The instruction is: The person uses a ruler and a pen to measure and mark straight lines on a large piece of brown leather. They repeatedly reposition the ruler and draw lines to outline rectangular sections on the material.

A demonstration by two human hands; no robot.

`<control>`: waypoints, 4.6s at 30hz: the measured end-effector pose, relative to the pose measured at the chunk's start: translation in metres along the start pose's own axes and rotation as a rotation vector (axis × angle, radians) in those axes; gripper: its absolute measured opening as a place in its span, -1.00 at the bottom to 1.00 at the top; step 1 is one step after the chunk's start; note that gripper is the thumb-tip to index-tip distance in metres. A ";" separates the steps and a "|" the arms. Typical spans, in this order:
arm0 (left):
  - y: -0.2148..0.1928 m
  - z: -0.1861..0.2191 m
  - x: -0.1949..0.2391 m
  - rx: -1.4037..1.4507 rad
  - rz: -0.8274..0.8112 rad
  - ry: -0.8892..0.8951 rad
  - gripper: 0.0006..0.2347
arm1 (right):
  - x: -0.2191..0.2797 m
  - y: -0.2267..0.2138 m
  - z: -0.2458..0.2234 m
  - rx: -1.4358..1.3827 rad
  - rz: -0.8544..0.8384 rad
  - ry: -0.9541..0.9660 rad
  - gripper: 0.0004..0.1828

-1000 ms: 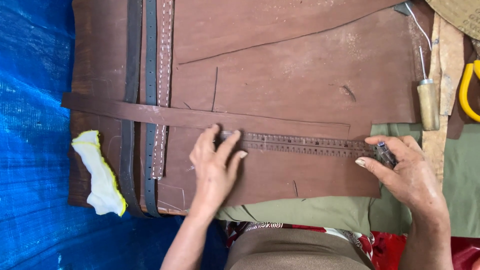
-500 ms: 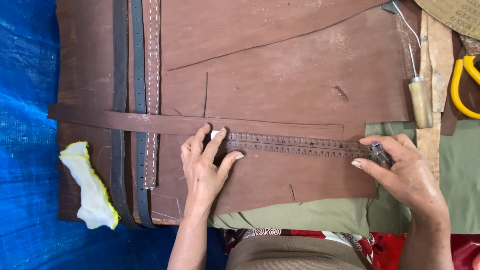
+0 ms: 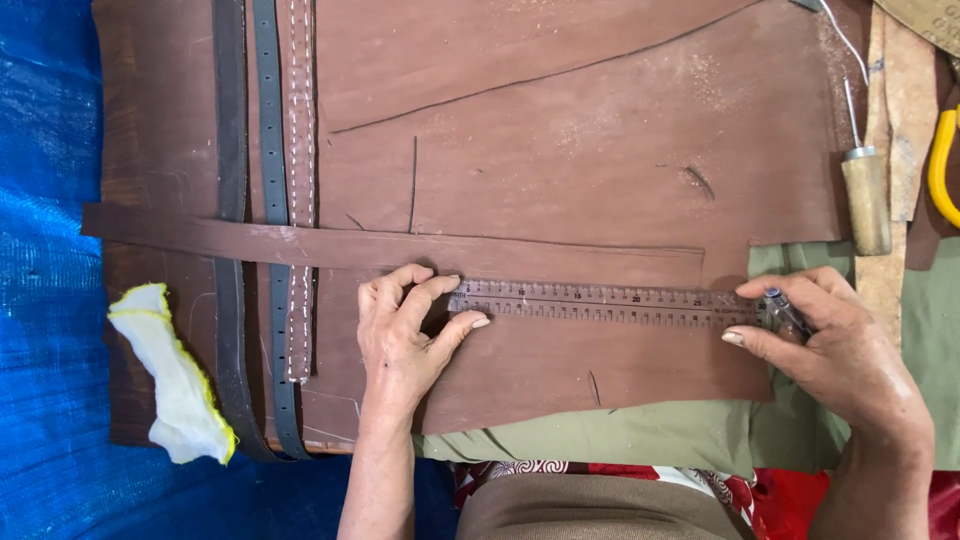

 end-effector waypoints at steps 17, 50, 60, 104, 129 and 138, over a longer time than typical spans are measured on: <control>0.003 -0.006 0.006 0.028 -0.047 -0.154 -0.46 | 0.001 0.003 0.006 0.011 0.035 -0.039 -0.47; -0.015 -0.023 0.000 0.593 0.126 -0.418 -0.79 | 0.005 0.004 0.001 -0.048 0.059 -0.048 -0.44; -0.010 -0.019 0.010 0.379 0.082 -0.321 -0.78 | 0.007 0.004 0.002 0.010 0.033 0.038 -0.47; -0.023 -0.002 0.005 0.421 0.091 -0.252 -0.84 | 0.021 0.008 -0.005 -0.056 0.234 -0.382 -0.47; -0.007 0.001 -0.007 0.246 0.026 -0.211 -0.83 | 0.028 0.005 -0.030 0.079 0.387 -0.703 -0.61; -0.005 0.006 -0.005 0.209 -0.008 -0.177 -0.78 | 0.025 0.007 -0.024 0.066 0.379 -0.655 -0.63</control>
Point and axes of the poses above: each hand's wrist, its own x-axis away from the middle knuckle, its own y-axis out of the palm, z = x × y, the point moved 7 cm from there along -x, towards the middle knuckle, and after that the axes turned 8 degrees about z, right-handed, at the moved point
